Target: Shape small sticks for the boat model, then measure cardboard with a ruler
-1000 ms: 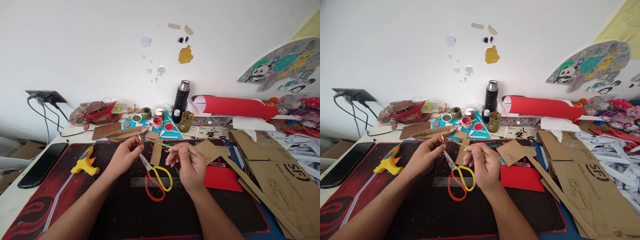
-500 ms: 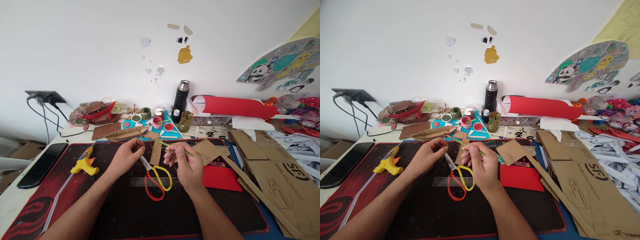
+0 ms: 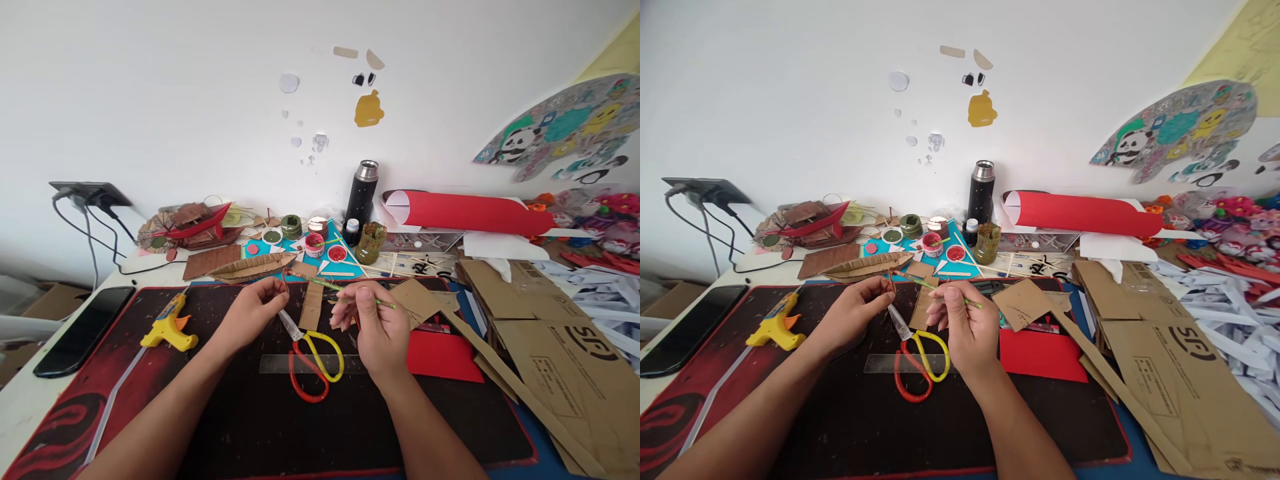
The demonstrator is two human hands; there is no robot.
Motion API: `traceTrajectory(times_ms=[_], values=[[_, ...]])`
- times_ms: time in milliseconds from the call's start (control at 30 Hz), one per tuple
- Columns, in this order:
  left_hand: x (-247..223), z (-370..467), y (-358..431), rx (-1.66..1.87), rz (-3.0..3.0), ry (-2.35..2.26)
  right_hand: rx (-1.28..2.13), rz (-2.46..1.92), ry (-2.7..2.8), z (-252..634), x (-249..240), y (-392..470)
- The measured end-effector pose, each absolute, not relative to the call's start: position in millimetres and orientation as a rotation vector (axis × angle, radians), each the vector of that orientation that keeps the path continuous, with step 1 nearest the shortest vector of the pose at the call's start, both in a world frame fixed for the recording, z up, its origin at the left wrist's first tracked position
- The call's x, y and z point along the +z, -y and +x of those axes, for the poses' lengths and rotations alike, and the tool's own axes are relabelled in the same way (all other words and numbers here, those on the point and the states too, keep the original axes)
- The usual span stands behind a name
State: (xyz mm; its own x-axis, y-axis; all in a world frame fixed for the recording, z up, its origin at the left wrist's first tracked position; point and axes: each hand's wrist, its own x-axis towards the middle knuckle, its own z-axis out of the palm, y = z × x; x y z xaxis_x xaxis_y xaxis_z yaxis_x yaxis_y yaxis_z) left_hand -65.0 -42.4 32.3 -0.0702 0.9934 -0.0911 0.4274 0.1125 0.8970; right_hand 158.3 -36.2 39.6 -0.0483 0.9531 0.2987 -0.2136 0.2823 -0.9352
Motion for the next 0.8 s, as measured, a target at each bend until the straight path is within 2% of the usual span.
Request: traceTrajectory(times_ms=[800], values=[[29.2,-68.9,42.8,1.006,1.259,-1.383,1.166,-0.822,1.184,158.8,42.0,33.8]])
